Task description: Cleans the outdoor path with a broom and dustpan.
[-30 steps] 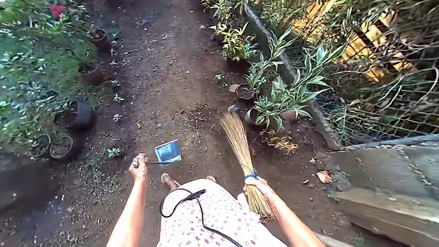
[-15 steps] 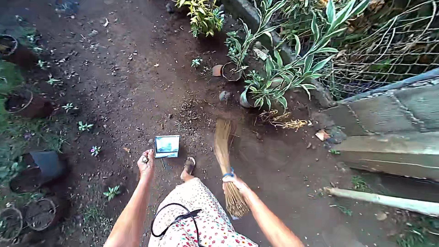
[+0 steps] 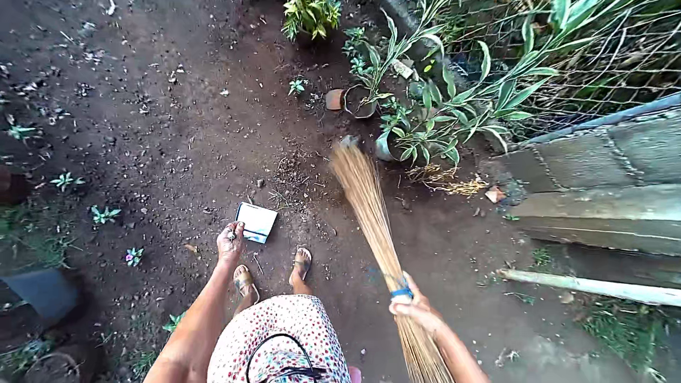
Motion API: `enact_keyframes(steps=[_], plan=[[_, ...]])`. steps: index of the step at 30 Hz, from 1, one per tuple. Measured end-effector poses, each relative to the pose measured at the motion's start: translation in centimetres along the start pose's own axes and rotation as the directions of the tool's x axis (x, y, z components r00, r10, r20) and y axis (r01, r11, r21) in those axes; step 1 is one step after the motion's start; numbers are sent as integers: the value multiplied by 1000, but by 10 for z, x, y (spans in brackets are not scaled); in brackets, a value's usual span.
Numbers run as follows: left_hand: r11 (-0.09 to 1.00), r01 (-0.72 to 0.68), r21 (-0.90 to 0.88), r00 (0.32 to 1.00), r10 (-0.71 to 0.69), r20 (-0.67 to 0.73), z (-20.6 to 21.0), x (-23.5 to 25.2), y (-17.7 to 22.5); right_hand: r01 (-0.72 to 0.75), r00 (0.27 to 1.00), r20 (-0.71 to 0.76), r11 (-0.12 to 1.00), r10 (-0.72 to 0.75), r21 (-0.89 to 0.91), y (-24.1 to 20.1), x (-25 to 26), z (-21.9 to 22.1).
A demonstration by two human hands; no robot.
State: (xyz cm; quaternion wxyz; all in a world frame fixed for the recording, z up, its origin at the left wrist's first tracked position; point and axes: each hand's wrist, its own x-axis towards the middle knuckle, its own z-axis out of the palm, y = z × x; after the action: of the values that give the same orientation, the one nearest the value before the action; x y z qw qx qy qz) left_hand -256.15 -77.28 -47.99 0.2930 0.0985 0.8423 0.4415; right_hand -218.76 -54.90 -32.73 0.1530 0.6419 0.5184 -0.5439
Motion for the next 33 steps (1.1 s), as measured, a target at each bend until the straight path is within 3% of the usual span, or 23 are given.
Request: enact_keyframes(steps=[2, 5, 7, 9, 13, 16, 18, 21, 23, 25, 27, 29, 31, 33], plan=[[999, -35, -4, 998, 35, 46, -5, 7, 0, -21, 1000, 11, 994, 22, -108, -34, 47, 20], [997, -66, -30, 997, 64, -40, 3, 13, -2, -67, 994, 52, 932, 91, -356, -61, 104, 73], [999, -42, -24, 997, 40, -61, 8, 19, 0, -88, 973, 145, 872, 178, -481, -51, 114, 108], [1000, -9, 8, 1000, 9, 19, 8, 30, 4, -107, 940, 227, 852, 254, -513, -33, 96, 120], [999, -44, -21, 996, 46, 74, 14, 51, 7, -81, 971, 175, 918, 160, -389, -10, 24, 78], [998, -48, -43, 996, 51, 68, 12, 55, 7, -30, 992, 101, 925, 74, -378, -27, -8, 40], [998, -52, -41, 995, 56, 86, 12, 50, 7, -15, 994, 93, 898, 63, -441, -55, 8, 29], [999, -44, 5, 982, 43, 182, 15, 41, 13, 37, 990, 134, 811, 51, -584, -110, 77, 43], [998, -56, 43, 968, 43, 248, 20, 38, 17, 40, 987, 139, 700, 85, -713, -139, 122, 70], [996, -79, 33, 960, 67, 272, 23, 41, 19, 41, 975, 146, 517, 165, -855, -149, 144, 97], [997, -69, 33, 957, 56, 285, 19, 41, 17, 72, 952, 174, 370, 251, -926, -130, 139, 109], [996, -86, 19, 962, 78, 263, 23, 46, 11, 87, 929, 188, 304, 319, -949, -100, 122, 100], [994, -105, 30, 961, 93, 261, 26, 50, 11, 89, 915, 211, 339, 344, -936, -78, 100, 80], [990, -133, 41, 959, 118, 258, 25, 50, 12, 81, 908, 260, 471, 328, -878, -67, 75, 56]])
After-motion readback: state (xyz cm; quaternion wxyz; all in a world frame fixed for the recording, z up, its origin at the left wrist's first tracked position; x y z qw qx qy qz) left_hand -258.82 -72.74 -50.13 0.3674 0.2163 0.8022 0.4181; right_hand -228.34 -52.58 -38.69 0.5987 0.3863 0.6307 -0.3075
